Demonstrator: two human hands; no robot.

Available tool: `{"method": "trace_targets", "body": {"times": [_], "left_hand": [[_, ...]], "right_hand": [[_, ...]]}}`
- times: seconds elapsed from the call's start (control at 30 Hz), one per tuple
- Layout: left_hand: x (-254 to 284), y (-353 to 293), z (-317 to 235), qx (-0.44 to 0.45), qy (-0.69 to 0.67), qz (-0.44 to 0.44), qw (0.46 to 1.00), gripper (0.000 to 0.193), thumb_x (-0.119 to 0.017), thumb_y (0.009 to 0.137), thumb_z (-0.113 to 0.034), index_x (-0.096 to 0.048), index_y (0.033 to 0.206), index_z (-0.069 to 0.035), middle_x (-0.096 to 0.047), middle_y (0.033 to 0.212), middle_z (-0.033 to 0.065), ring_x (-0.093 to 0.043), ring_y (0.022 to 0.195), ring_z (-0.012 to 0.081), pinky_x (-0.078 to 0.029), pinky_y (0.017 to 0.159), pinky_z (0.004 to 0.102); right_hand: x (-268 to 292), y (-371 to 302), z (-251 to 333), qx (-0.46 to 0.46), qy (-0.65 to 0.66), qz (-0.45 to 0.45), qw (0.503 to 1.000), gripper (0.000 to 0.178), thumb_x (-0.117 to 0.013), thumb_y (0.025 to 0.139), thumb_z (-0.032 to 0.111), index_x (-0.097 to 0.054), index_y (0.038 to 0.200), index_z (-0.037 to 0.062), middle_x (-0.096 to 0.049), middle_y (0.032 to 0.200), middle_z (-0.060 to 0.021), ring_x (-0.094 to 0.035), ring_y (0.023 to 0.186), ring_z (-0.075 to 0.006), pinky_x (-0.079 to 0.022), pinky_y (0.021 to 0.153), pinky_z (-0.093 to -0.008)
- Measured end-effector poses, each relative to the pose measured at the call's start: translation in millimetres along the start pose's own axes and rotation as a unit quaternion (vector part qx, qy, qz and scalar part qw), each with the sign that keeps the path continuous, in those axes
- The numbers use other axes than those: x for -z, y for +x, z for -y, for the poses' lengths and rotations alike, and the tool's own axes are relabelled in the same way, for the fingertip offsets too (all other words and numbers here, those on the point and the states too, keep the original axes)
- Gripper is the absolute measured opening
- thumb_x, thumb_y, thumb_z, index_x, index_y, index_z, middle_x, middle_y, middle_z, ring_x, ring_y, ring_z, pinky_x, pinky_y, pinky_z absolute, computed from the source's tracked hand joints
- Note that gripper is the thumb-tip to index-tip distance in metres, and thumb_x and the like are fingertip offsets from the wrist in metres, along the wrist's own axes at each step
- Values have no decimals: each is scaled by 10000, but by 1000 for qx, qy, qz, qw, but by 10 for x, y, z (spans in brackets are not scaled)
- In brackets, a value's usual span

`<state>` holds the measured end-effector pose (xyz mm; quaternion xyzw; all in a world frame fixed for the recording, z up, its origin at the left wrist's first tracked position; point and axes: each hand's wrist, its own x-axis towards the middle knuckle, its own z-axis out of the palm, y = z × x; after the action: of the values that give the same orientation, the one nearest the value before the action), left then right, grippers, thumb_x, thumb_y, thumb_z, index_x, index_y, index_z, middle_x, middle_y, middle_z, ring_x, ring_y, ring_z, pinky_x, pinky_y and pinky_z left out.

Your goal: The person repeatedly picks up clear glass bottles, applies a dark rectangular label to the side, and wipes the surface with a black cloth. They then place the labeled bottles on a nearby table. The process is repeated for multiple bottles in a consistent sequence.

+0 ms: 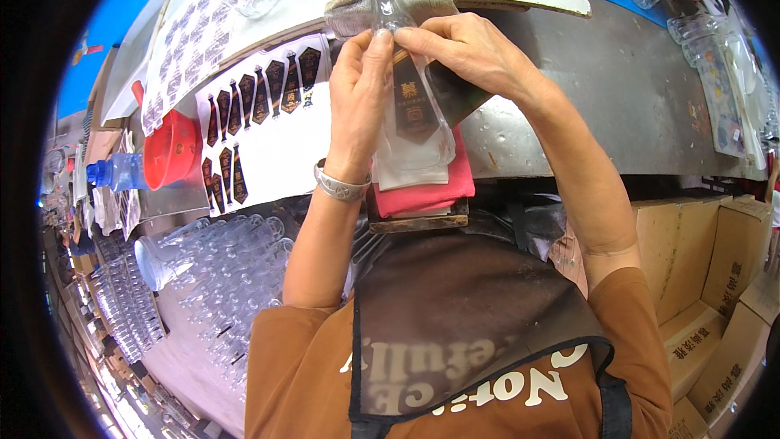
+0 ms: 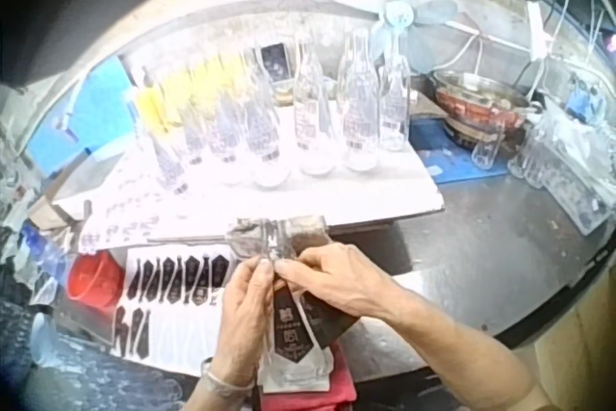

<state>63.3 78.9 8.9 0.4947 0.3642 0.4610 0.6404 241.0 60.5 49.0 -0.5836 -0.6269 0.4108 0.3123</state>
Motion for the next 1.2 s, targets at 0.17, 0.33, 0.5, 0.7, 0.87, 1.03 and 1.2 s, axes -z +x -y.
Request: {"method": "trace_targets", "body": {"times": [0.17,0.33,0.5,0.7,0.87,1.03,1.2], "left_hand": [[117,52,-82,106,-49,-2,993,460,-639,1005,-344,-573,1220,57,-642,1041,50,-546,817,40,-430,659,179],[47,16,-62,8,126,-2,992,477,-643,995,-380,-563,1203,41,-654,957,69,-715,943,178,-585,750,248],[119,10,-43,17,93,8,995,530,-609,1008,-413,-542,1242,57,-651,1073,100,-700,998,183,-566,791,264],[213,-366,-289,0,88,6,996,709,-633,983,-348,-337,1499,38,-501,1459,223,-503,1352,280,-420,1094,377],[368,-822,-225,-175,350,121,912,1155,-895,702,-222,-174,1560,55,-395,1527,262,-475,1361,364,-387,1128,428],[268,-948,-109,-193,356,85,911,1158,-899,679,-142,-176,1563,50,-448,1488,240,-565,1248,371,-490,1022,426],[226,-953,-134,-161,349,89,919,1151,-853,719,-59,-103,1591,-3,-458,1496,241,-556,1276,330,-463,1055,417]], "right_hand": [[25,-129,-75,-28,128,-7,991,614,-545,988,578,-741,1036,-2,-638,809,-9,-560,756,-95,-460,759,-243],[146,-386,-278,5,165,-129,978,465,-665,936,375,-677,1153,-36,-682,1015,-67,-630,926,-139,-499,827,-256],[160,-322,-87,111,157,-179,965,309,-659,937,154,-647,1213,16,-666,1077,-55,-624,983,-112,-519,882,-240],[112,93,312,337,-81,-246,905,267,-691,870,126,-650,1029,-85,-691,879,-230,-686,840,-335,-532,757,-364],[-146,-349,347,418,-213,-163,868,244,-704,773,-25,-687,1008,38,-678,926,-94,-653,806,-254,-553,737,-344],[-334,-840,548,344,-177,-7,922,209,-712,774,43,-687,981,30,-690,908,-94,-663,809,-264,-564,731,-360],[88,-102,414,318,-225,-277,878,175,-683,860,38,-686,1033,12,-695,905,-133,-685,793,-273,-550,726,-339]]}}
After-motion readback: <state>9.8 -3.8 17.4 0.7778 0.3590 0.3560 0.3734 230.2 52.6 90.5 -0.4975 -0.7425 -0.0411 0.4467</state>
